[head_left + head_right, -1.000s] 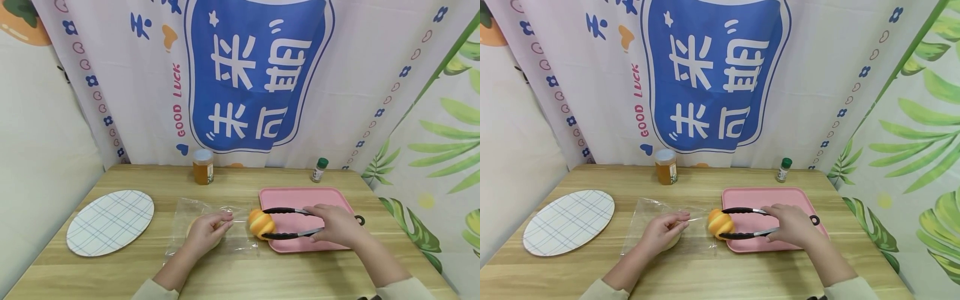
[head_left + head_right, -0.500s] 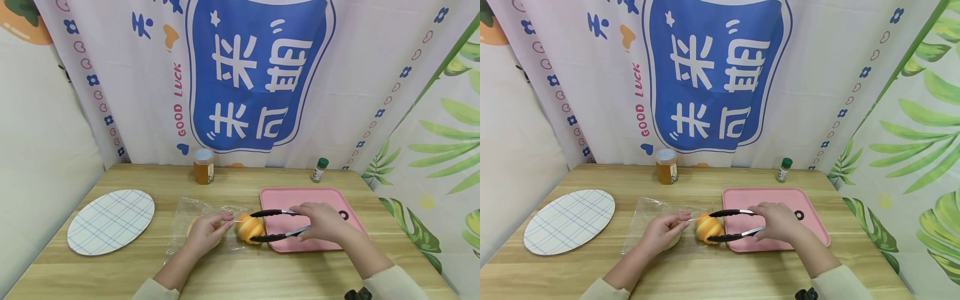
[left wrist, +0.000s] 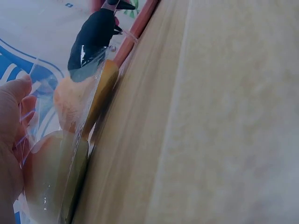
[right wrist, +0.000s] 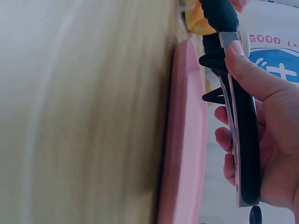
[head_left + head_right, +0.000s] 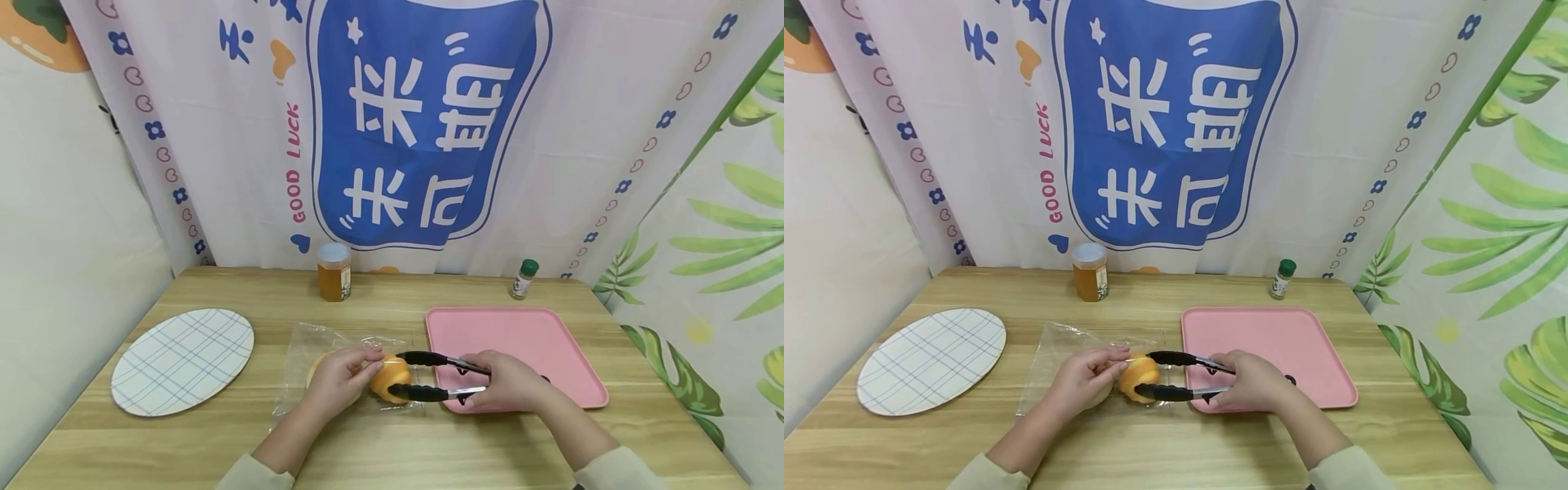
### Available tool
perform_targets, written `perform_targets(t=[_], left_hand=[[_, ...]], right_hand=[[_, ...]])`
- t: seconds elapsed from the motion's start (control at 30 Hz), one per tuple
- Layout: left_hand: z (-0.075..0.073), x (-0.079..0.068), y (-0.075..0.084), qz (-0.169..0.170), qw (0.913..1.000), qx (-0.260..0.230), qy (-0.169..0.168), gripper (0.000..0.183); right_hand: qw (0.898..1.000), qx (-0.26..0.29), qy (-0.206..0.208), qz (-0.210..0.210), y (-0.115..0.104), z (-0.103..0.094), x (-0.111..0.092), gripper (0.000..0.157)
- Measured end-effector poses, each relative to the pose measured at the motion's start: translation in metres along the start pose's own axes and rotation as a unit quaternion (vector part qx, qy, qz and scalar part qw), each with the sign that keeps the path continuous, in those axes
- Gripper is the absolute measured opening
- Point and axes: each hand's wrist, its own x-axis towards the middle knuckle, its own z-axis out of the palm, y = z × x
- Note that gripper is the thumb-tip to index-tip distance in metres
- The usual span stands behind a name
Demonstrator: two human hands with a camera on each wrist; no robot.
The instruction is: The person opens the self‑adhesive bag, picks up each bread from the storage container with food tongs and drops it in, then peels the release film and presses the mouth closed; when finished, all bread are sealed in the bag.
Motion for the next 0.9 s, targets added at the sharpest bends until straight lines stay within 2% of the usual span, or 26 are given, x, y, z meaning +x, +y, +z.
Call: perform_targets(t=[0.13,0.3,0.4,0.5,0.67,0.9], left_hand=[[0.0,0.001,0.001,0.003,1.0,-0.002,0.005,0.014],[0.001,0.001,0.0,0.001,0.9999,-0.007,0.011,0.012],[0.001,0.001,0.001,-0.006,0.9999,-0.009,0.011,0.012],[0.001,0.001,0.001,-0.008,0.9999,-0.006,0.012,0.013],[0.003,0.002,0.001,0.014,0.9998,0.0,0.012,0.011],[0.002,0.002,-0.001,0.041,0.9989,0.022,-0.009,0.017]], right_hand=[[0.998,0.056,-0.012,0.008,0.002,0.007,-0.002,0.077],[0.993,0.114,-0.027,-0.009,0.004,0.012,-0.004,0.069],[0.991,0.131,-0.03,-0.019,0.001,0.015,-0.005,0.07],[0.992,0.119,-0.025,-0.02,-0.003,0.018,-0.005,0.075],[0.997,0.081,-0.012,-0.008,-0.009,0.02,-0.006,0.081],[0.998,0.066,-0.009,0.003,-0.013,0.018,-0.006,0.082]])
